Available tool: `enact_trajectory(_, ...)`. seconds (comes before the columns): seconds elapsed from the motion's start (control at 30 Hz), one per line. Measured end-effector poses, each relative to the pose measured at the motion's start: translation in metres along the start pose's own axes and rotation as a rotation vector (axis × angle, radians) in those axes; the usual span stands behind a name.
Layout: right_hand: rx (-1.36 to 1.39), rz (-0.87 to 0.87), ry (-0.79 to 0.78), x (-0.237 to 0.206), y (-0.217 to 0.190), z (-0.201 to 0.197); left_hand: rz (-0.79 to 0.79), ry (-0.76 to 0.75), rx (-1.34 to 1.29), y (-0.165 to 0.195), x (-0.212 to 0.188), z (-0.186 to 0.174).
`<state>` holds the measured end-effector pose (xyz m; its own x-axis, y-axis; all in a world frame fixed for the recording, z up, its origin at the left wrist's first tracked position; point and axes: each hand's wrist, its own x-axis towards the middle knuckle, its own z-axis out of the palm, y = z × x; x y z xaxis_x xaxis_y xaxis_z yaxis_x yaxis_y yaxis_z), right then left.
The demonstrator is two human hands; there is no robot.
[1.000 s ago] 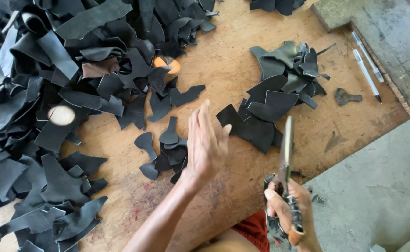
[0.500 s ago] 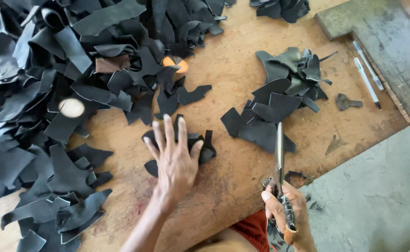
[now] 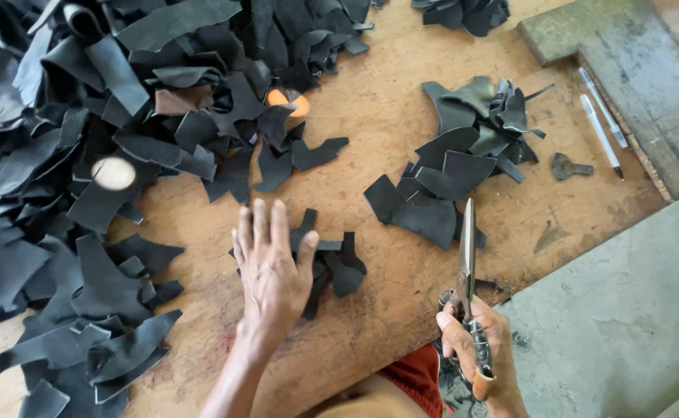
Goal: The person trims excess material from the edges of dark leather pieces with scissors, working one piece at a time. They pick each piece from the table, rotate it while cutting along its edge, and set the trimmed piece back on the table among the pile.
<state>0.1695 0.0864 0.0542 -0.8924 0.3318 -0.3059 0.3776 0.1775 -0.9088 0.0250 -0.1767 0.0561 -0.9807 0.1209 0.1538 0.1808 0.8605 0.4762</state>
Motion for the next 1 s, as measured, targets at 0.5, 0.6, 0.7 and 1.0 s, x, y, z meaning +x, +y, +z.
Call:
enact_trajectory(0.5, 0.303, -0.296, 0.24, -0.028, -0.023, -0.032, 0.733, -0.611, -0.739, 0.147, -0.034, 0.083)
enact_trajectory(0.6, 0.304, -0.266, 0.214, -0.038, -0.023, -0.03, 0.693, -0.852, -0.944, 0.153, -0.035, 0.086)
enact_trajectory(0.7, 0.251, -0.238, 0.169, -0.04, -0.013, -0.028, 0.684, -0.252, -0.9, 0.148, -0.015, 0.078)
enact_trajectory(1.0, 0.225, 0.058, 0.003, -0.028, 0.006, -0.009, 0.238, 0.055, -0.377, 0.092, 0.05, 0.043)
